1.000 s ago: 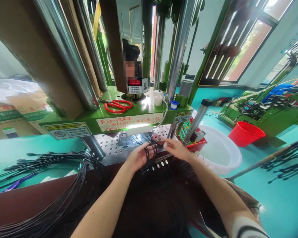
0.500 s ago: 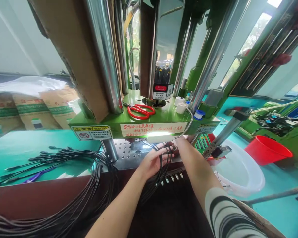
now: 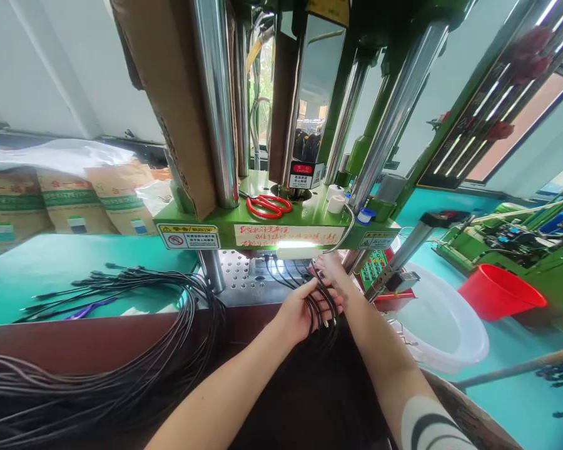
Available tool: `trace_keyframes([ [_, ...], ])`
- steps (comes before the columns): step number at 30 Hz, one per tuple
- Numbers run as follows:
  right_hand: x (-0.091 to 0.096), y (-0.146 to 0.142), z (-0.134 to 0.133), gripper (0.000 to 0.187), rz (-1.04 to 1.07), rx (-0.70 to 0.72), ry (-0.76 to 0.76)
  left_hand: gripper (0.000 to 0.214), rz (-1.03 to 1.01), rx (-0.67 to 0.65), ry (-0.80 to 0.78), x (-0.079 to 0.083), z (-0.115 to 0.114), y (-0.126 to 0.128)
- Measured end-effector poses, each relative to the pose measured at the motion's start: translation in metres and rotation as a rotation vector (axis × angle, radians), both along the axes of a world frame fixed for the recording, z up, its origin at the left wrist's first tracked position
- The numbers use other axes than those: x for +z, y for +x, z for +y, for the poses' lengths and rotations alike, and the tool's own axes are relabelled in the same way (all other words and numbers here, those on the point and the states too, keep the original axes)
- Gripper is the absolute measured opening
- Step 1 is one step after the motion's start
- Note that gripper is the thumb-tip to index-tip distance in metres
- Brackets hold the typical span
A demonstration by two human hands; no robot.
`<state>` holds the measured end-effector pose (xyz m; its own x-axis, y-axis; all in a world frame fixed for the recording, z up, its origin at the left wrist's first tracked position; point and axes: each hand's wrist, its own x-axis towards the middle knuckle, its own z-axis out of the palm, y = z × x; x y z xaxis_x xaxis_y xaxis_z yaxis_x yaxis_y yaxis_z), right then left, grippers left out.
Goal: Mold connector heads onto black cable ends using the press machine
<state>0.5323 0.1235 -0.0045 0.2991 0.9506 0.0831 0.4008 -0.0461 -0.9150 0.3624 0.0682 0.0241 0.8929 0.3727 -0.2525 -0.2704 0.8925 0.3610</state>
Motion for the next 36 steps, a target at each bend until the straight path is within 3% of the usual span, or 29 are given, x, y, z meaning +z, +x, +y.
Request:
trace_keyframes([
  [5, -0.005, -0.010, -0.017, 0.019, 0.261, -0.312, 0.151, 0.019, 0.013, 0.003, -0.102, 0.013, -0.033, -0.018],
  [8, -0.002, -0.014, -0.026, 0.014, 0.355, -0.381, 0.180, 0.023, -0.020, -0.006, -0.158, 0.012, -0.047, -0.038],
  [11, 0.000, -0.022, -0.032, 0.012, 0.403, -0.396, 0.187, 0.024, -0.045, -0.013, -0.155, 0.000, -0.066, -0.060],
  [15, -0.002, -0.035, -0.035, 0.010, 0.422, -0.423, 0.174, 0.020, -0.081, -0.177, 0.029, -0.018, -0.096, -0.086],
  [18, -0.005, -0.038, -0.038, 0.011, 0.404, -0.431, 0.137, 0.018, -0.217, -0.228, 0.226, -0.014, -0.098, -0.115],
  [20, -0.008, -0.034, -0.044, 0.013, 0.373, -0.423, 0.105, 0.017, -0.326, -0.134, 0.322, 0.004, -0.079, -0.143],
  [21, -0.010, -0.031, -0.049, 0.013, 0.352, -0.415, 0.089, 0.018, -0.350, -0.015, 0.356, 0.016, -0.063, -0.159],
  [22, -0.013, -0.027, -0.053, 0.013, 0.329, -0.404, 0.074, 0.020, -0.328, 0.153, 0.412, 0.028, -0.043, -0.176],
  [24, -0.019, -0.020, -0.063, 0.015, 0.277, -0.372, 0.047, 0.018, -0.236, 0.629, 0.539, 0.051, 0.007, -0.206],
  [26, -0.024, -0.012, -0.072, 0.019, 0.220, -0.329, 0.019, 0.023, -0.014, 1.095, 0.612, 0.061, 0.062, -0.227],
  [28, -0.028, -0.005, -0.081, 0.025, 0.155, -0.265, -0.013, 0.030, 0.511, 1.348, 0.610, 0.055, 0.112, -0.235],
  [30, -0.028, 0.002, -0.088, 0.030, 0.074, -0.183, -0.045, 0.027, 0.715, 1.354, 0.579, 0.035, 0.148, -0.234],
  [32, -0.026, 0.010, -0.093, 0.030, -0.031, -0.102, -0.073, 0.027, 0.876, 1.302, 0.560, 0.008, 0.168, -0.228],
  [36, -0.023, 0.022, -0.098, 0.021, -0.286, -0.019, -0.102, 0.022, 1.164, 1.131, 0.602, -0.032, 0.172, -0.222],
])
